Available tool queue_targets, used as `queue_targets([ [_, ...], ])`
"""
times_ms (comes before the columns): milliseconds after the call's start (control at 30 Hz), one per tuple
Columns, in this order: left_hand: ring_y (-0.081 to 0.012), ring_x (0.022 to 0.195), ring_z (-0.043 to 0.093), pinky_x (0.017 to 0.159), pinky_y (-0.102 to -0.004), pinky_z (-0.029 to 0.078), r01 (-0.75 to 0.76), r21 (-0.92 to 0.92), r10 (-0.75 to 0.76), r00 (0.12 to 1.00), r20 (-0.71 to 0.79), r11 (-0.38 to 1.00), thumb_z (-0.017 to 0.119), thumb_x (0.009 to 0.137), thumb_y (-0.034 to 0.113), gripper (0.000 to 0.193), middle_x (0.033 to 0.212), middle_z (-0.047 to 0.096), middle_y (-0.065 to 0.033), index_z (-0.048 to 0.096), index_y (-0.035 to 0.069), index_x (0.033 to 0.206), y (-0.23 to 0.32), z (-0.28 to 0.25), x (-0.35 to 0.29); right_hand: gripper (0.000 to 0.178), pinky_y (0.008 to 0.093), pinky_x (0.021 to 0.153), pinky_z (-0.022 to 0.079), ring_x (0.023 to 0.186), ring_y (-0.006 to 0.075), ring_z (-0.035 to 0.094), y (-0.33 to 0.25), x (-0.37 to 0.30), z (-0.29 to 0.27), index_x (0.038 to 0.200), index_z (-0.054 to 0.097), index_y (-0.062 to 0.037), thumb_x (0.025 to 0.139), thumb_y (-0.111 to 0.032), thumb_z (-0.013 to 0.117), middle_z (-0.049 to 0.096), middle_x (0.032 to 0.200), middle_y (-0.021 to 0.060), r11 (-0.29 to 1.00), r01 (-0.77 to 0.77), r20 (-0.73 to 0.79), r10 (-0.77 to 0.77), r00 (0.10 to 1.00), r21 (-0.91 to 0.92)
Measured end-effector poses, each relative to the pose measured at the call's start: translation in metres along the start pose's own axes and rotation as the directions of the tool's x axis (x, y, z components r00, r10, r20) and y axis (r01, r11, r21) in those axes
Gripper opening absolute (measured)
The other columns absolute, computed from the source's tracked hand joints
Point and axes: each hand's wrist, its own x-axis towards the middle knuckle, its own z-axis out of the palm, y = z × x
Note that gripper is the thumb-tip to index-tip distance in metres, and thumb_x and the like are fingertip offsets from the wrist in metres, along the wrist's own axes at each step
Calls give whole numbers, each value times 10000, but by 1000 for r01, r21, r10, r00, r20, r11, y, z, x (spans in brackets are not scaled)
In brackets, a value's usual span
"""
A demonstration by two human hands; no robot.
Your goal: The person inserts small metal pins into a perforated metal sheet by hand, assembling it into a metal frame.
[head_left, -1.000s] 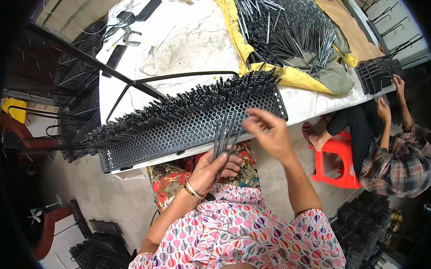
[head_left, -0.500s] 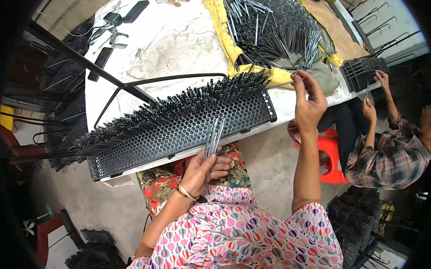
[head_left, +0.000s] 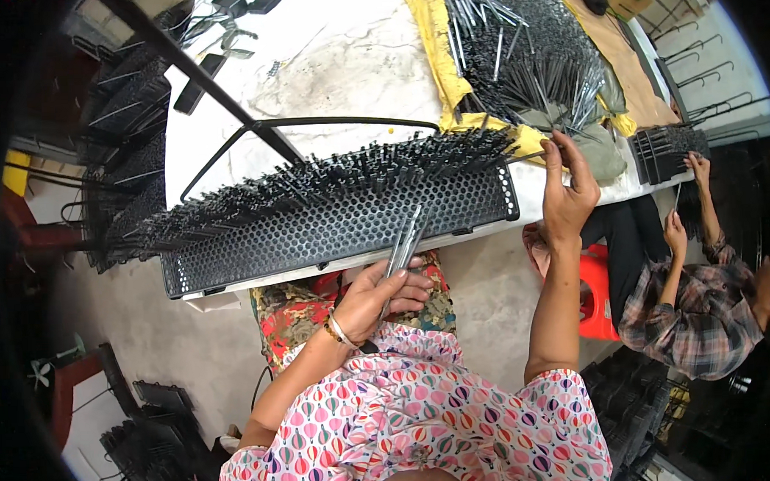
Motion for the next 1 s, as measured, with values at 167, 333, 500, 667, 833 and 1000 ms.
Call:
queue_targets([
  [167,-205,891,621,756,-299,535,9,30,-9,1000,-16,1000,445,953,183,366,1056,599,-165,424,-30,1250,-6,-12,3,164,289,699,495,780,214,648,-5,0,5,966,632,11,803,-7,643,661,870,129,988,102,54,-96,994,-114],
  [333,-198,885,621,757,-298,534,2,-76,1,1000,28,997,450,951,180,355,1061,601,-158,441,-21,1244,-3,-13,-2,163,323,733,480,801,257,621,-4,-9,14,958,638,9,796,-9,634,635,877,133,976,177,180,-153,972,-126],
  [500,-191,868,623,741,-286,539,-15,-32,15,1000,-4,999,466,945,171,356,1039,604,-157,442,-27,1240,-4,-21,-6,163,338,746,473,828,276,598,-20,-15,16,965,643,10,803,-1,621,613,928,141,966,204,127,-184,975,-160],
  [667,-197,873,622,748,-289,537,-39,-26,39,999,-3,999,468,944,173,330,1021,603,-157,460,-32,1202,4,-22,-15,176,296,691,491,767,221,617,-65,-43,16,948,643,11,777,46,619,630,862,139,992,-33,411,-22,912,125],
  [833,-211,941,613,792,-306,522,-80,-147,61,990,-131,986,455,950,180,282,1053,603,-145,518,-10,1149,5,-29,-23,266,323,706,501,811,257,618,-106,-86,30,965,652,-21,703,14,675,623,940,130,893,142,619,-404,673,428],
  [1000,-193,933,614,784,-300,523,-139,-71,129,983,-129,988,445,956,196,284,1032,613,-114,527,22,1165,8,-33,-36,221,273,621,495,762,179,622,-121,-107,43,988,632,-1,777,-54,667,641,905,119,944,-237,656,31,754,228],
])
